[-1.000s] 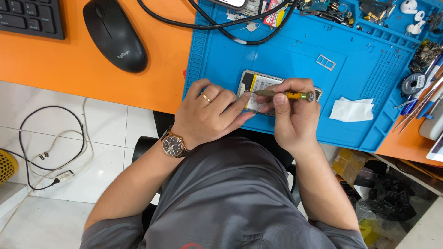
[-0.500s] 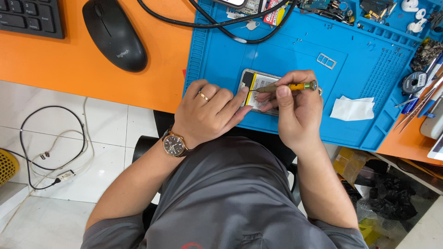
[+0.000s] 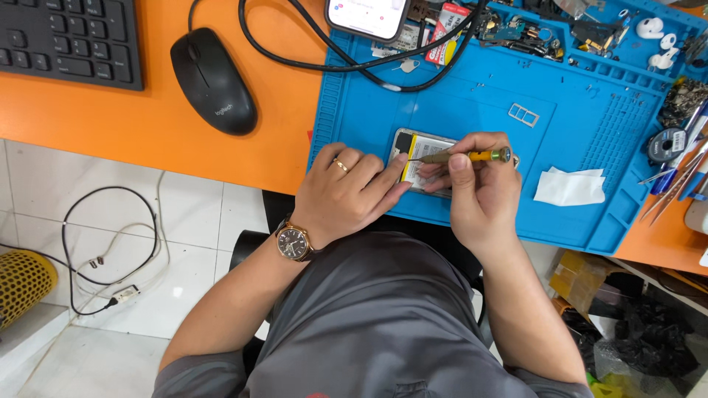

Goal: The person uses a screwdriver to remove screws from a disassembled smartphone on a blue mat. They then pick up a second smartphone, make a call, and hold both devices while continuing to work on the first phone's internal components.

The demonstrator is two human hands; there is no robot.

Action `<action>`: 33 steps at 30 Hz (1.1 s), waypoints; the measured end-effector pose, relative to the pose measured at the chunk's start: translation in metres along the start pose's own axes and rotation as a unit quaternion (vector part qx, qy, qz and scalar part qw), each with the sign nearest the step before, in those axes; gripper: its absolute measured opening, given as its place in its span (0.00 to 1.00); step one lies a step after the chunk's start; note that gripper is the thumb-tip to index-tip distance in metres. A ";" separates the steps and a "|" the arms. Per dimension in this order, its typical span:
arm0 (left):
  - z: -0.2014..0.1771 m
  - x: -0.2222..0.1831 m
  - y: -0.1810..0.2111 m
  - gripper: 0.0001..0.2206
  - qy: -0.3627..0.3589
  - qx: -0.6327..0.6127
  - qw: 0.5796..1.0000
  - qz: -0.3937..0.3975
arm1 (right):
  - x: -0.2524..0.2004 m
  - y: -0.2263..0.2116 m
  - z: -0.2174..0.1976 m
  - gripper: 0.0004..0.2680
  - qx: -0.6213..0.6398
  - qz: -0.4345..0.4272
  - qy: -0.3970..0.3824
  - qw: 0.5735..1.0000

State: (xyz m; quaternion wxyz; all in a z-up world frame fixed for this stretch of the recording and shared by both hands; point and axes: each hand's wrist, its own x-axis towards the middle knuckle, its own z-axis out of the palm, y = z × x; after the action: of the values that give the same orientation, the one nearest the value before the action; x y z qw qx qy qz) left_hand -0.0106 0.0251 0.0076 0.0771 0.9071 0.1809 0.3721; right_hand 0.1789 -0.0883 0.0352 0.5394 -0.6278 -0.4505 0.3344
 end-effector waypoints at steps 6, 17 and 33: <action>-0.001 0.000 0.000 0.12 0.001 -0.006 1.000 -0.001 | 0.000 -0.006 0.002 0.06 -0.032 -0.018 -0.002 0.999; 0.001 -0.004 0.002 0.10 0.004 -0.030 0.999 0.011 | 0.002 -0.017 0.004 0.04 -0.076 -0.052 0.012 0.996; -0.003 0.001 0.002 0.09 0.017 -0.030 0.999 -0.006 | 0.036 -0.075 -0.004 0.03 -0.287 -0.168 -0.157 0.930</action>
State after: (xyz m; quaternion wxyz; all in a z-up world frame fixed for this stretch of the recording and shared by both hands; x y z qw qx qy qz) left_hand -0.0117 0.0236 0.0107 0.1033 0.8968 0.1762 0.3925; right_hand 0.1806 -0.0558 0.1114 0.3066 -0.6105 -0.7053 0.1896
